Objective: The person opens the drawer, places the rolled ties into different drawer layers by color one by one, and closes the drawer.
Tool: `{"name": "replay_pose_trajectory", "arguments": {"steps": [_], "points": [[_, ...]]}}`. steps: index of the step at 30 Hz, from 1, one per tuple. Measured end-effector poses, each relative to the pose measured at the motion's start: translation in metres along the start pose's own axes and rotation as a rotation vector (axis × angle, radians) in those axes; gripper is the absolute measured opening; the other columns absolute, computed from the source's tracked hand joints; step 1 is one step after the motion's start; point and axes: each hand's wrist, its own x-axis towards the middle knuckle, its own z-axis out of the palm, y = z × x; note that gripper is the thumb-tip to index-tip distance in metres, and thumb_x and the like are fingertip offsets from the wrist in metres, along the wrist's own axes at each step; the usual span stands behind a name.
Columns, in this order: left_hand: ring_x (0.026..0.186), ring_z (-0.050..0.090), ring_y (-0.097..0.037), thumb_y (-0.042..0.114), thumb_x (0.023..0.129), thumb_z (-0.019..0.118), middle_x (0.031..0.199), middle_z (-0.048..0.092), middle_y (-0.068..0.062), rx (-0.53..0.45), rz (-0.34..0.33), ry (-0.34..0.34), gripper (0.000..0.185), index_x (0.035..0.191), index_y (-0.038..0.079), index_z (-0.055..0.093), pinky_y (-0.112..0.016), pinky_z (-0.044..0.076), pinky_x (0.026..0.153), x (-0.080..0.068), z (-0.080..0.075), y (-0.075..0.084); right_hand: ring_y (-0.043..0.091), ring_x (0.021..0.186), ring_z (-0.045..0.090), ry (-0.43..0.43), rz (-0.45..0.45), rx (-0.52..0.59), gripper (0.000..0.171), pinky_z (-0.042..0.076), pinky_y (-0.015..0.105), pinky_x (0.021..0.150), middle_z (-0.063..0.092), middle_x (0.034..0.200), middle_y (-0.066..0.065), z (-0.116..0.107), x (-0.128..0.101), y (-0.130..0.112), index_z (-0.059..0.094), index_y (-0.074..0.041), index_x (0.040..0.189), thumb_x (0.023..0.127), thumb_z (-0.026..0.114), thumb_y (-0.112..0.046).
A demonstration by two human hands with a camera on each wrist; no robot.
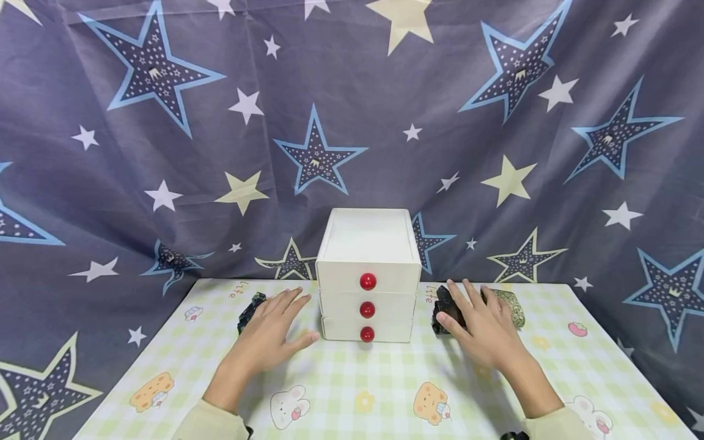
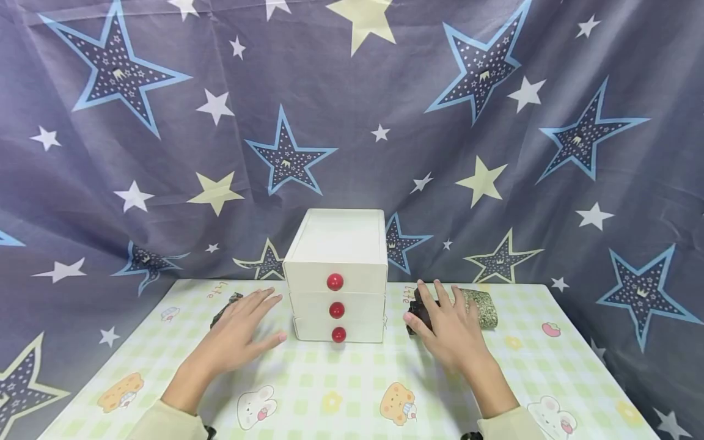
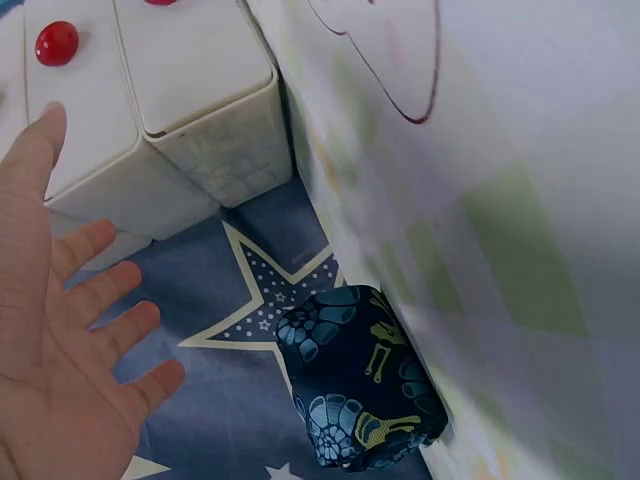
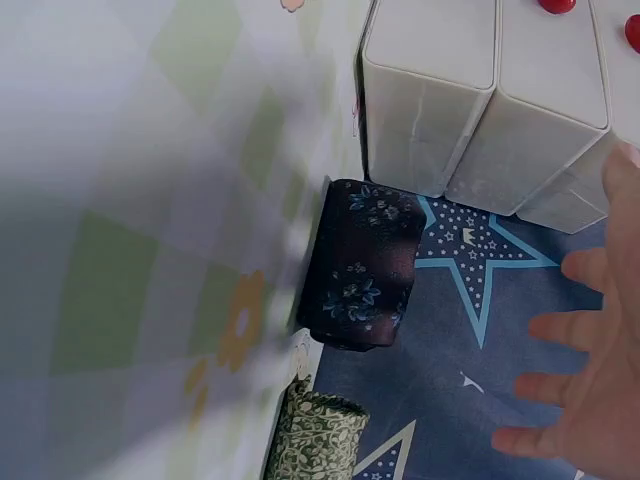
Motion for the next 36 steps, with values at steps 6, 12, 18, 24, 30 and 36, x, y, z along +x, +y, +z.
{"name": "replay_pose_trajectory", "arguments": {"steps": [6,12,18,24,30,36], "points": [[0.143,0.042,-0.035,0.066,0.097,0.054,0.157,0.046,-0.011,-0.028,-0.003,0.051,0.076,0.154,0.017,0.046,-0.06,0.031,0.115,0.01,0.0,-0.002,0.054,0.142,0.032,0.088,-0.05,-0.01,0.073,0.026,0.078,0.104,0.037,0.159,0.023,-0.005,0.01,-0.004,0.032,-0.017,0.162,0.104,0.045,-0.059],[0.141,0.045,-0.03,0.067,0.097,0.052,0.154,0.049,-0.007,-0.069,0.006,0.079,0.075,0.153,0.017,0.048,-0.055,0.036,0.114,0.018,0.003,-0.007,0.049,0.136,0.04,0.171,-0.117,0.011,0.072,0.033,0.071,0.105,0.042,0.155,0.021,-0.014,0.02,-0.014,0.038,-0.013,0.159,0.103,0.053,-0.055],[0.142,0.043,-0.028,0.061,0.099,0.055,0.151,0.051,-0.006,-0.129,-0.002,0.135,0.067,0.15,0.019,0.05,-0.054,0.038,0.112,0.026,0.002,-0.005,0.041,0.129,0.048,0.307,-0.23,0.035,0.066,0.042,0.061,0.097,0.051,0.147,0.018,-0.021,0.03,-0.024,0.046,-0.011,0.154,0.101,0.06,-0.048],[0.137,0.049,-0.029,0.057,0.1,0.058,0.148,0.052,-0.007,-0.209,-0.029,0.18,0.062,0.148,0.018,0.052,-0.056,0.043,0.107,0.033,-0.002,-0.002,0.04,0.113,0.056,0.494,-0.381,0.08,0.059,0.046,0.056,0.09,0.06,0.131,0.019,-0.027,0.039,-0.036,0.057,-0.007,0.144,0.094,0.072,-0.036],[0.112,0.061,-0.024,0.045,0.101,0.064,0.136,0.059,-0.004,-0.333,-0.016,0.252,0.055,0.145,0.013,0.056,-0.043,0.053,0.093,0.042,-0.003,0.0,0.036,0.097,0.057,0.59,-0.486,0.085,0.053,0.047,0.051,0.084,0.063,0.116,0.019,-0.029,0.05,-0.05,0.063,-0.002,0.135,0.091,0.074,-0.028],[0.108,0.064,-0.022,0.038,0.101,0.065,0.136,0.06,-0.006,-0.387,-0.01,0.34,0.048,0.14,0.01,0.06,-0.043,0.056,0.089,0.05,-0.002,0.004,0.035,0.09,0.056,0.617,-0.546,0.066,0.048,0.048,0.05,0.081,0.063,0.108,0.018,-0.027,0.058,-0.063,0.065,0.0,0.13,0.09,0.074,-0.025]]}}
